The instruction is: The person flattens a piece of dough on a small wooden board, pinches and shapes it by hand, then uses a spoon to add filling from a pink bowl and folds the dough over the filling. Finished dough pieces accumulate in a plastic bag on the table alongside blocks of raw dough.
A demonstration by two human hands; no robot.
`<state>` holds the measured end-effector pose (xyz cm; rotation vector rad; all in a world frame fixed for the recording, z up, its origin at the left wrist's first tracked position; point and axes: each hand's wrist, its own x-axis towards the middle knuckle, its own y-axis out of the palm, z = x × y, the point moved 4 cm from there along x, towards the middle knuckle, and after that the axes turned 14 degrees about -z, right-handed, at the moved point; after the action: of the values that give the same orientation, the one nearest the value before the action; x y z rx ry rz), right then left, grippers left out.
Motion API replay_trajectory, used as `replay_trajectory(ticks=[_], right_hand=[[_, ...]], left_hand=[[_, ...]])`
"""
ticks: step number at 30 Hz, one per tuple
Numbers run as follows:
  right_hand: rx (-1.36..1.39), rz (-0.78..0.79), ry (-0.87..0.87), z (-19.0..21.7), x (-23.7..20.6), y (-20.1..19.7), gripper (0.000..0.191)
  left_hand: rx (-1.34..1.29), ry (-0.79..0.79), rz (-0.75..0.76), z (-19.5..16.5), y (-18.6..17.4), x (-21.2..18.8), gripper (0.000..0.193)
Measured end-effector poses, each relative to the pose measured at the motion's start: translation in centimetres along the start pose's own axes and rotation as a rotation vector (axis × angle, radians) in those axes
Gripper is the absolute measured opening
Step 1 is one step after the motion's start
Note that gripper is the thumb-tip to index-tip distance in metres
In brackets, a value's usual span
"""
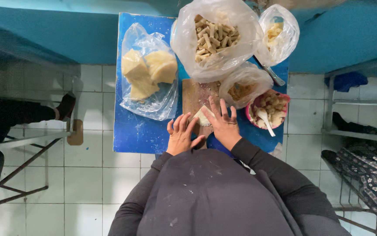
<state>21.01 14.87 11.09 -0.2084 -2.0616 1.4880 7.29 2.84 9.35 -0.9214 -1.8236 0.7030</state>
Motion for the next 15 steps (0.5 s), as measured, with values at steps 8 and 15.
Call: replay_trajectory(ticks=[8, 15], right_hand=[[-0.238, 0.012, -0.125, 1.1, 0.0, 0.0, 0.07], [-0.195, 0.052, -0.042, 0.6, 0.2, 0.8, 0.07]], left_hand=[[0.032, 0.004, 0.009, 0.4, 0.1, 0.0, 0.071], [0.022, -0.003, 0.018, 0.3, 0.3, 0.3, 0.072]])
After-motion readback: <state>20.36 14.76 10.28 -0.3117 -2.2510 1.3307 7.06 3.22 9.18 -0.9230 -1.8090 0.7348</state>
